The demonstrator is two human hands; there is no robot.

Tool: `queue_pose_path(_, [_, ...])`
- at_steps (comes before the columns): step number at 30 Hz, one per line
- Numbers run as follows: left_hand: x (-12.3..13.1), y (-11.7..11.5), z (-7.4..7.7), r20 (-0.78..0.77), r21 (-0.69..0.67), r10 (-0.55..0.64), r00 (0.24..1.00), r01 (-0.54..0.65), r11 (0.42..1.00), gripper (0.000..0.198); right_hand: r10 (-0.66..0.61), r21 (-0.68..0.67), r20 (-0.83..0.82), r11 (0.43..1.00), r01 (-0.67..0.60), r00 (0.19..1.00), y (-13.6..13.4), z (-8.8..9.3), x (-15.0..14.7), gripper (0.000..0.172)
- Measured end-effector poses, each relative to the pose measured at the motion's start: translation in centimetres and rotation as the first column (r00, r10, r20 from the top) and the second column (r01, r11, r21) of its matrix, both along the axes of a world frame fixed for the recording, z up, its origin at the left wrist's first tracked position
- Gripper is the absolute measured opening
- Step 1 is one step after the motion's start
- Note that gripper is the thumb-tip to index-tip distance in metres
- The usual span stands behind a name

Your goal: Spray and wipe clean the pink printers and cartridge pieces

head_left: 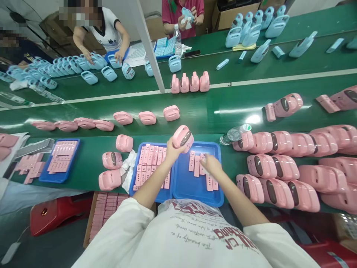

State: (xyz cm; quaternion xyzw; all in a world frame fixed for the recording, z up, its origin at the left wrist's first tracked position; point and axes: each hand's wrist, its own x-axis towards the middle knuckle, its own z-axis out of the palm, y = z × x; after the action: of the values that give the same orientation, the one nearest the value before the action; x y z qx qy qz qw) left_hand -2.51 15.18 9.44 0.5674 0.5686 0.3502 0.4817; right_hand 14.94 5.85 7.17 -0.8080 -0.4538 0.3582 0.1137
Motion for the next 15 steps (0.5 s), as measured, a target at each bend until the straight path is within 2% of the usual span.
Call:
queue_pose_path(3, [0.4,3.5,-1.8,-0.049,0.009,0.001,0.999,0.000,1.000,0.062,0.026,-0.175,0.073,0.985,-0.013,0.997,-0.5,-1.6,-2.4,0.061])
queue_pose_path(6, [2.2,7.3,-3.7,-0.079,0.024,-0.069,0.994,0.071,0.997,0.070,0.054,-0.265,0.099,0.964,-0.026,0.994,-0.4,-2.4,-3.4,0.066])
queue_pose_path(11, [7.7,15.2,-5.8,-0.092,0.054,-0.288,0.953,0.294,0.954,0.073,0.074,-0.329,0.065,0.943,-0.049,0.995,0.4,-2.9,-2.1,0.069])
queue_pose_path(15, [12.2,20.6,-6.5,-0.133,0.046,-0.366,0.921,0.374,0.926,0.068,0.009,-0.306,0.037,0.952,0.003,0.999,1.4,-3.1,-0.2,0.065])
